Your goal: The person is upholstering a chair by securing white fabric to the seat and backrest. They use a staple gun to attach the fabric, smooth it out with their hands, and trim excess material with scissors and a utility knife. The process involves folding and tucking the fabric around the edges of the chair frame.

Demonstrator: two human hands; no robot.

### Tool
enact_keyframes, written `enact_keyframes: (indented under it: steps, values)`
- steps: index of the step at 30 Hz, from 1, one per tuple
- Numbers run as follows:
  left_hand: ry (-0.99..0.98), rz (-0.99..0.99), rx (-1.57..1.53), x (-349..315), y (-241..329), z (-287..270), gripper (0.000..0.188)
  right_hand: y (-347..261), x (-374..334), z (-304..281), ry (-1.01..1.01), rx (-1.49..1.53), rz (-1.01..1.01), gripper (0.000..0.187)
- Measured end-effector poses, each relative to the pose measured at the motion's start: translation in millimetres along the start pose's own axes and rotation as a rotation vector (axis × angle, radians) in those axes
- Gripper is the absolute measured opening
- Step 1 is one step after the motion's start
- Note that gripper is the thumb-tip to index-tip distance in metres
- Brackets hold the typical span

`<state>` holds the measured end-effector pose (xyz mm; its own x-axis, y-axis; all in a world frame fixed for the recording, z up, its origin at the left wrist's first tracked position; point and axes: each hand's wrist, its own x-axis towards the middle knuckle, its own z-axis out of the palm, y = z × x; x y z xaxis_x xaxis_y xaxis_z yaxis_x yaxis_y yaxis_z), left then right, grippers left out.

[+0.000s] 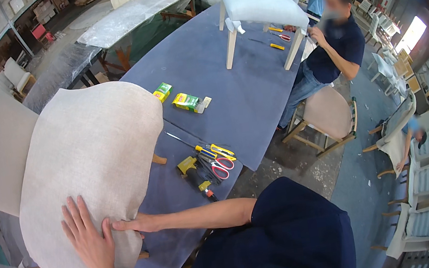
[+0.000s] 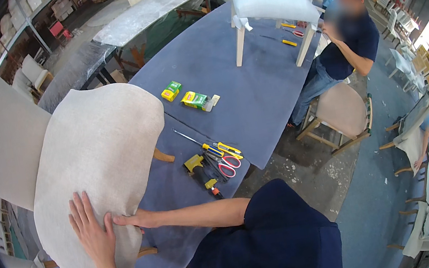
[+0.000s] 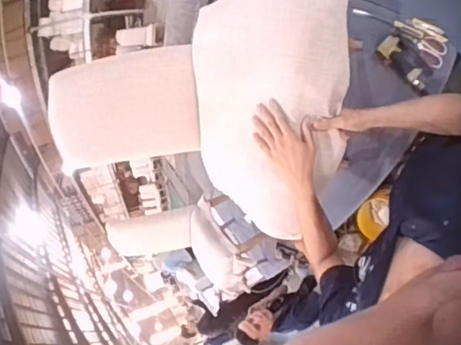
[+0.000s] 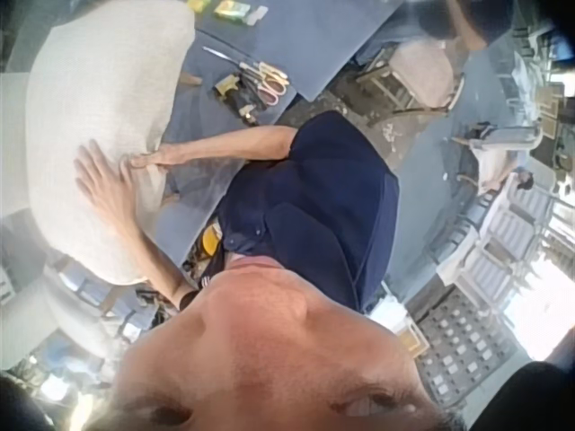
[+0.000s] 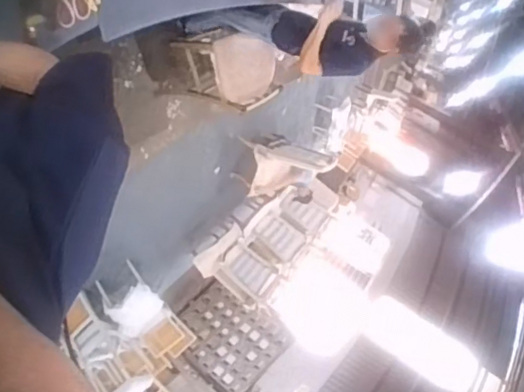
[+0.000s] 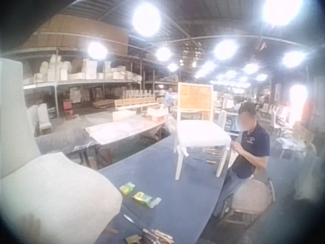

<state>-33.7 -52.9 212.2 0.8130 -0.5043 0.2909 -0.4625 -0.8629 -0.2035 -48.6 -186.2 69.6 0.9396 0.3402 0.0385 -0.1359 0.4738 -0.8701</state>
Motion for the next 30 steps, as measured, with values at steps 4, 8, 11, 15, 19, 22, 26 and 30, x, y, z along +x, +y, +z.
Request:
enact_keyframes:
  steps: [4,8,11,15,19,22,26,30]
  values:
    - [0.012,0.003,0.004,-0.9,-2.2,3.0,0.08,4.6,3.7,-1.8,0.031,-0.082,0.09,0.067]
    - [0.014,-0.002,0.016,1.6,-2.4,4.6,0.083,18.2,10.1,-8.2,0.104,-0.169,0.077,0.063]
    - [0.015,-0.02,-0.01,1.3,0.1,1.6,0.077,29.7,14.7,-11.7,0.123,-0.221,0.12,0.06]
    - [0.18,0.108,-0.988,-10.3,29.1,-38.9,0.057,34.3,12.7,-13.1,0.109,-0.17,0.049,0.063]
    - [0.233,0.779,-2.14,-21.9,91.9,-91.5,0.056,48.9,20.8,-11.0,0.164,-0.163,0.065,0.072]
    - [-0.022,1.006,-2.095,0.0,105.4,-139.7,0.031,38.9,19.9,-14.0,0.16,-0.176,0.09,0.073]
    - [0.139,0.954,-2.111,-5.7,122.4,-148.9,0.029,40.5,20.4,-12.8,0.169,-0.192,0.116,0.072]
    - [0.21,0.95,-2.02,-6.8,118.9,-143.7,0.034,37.8,18.0,-9.2,0.168,-0.173,0.072,0.073]
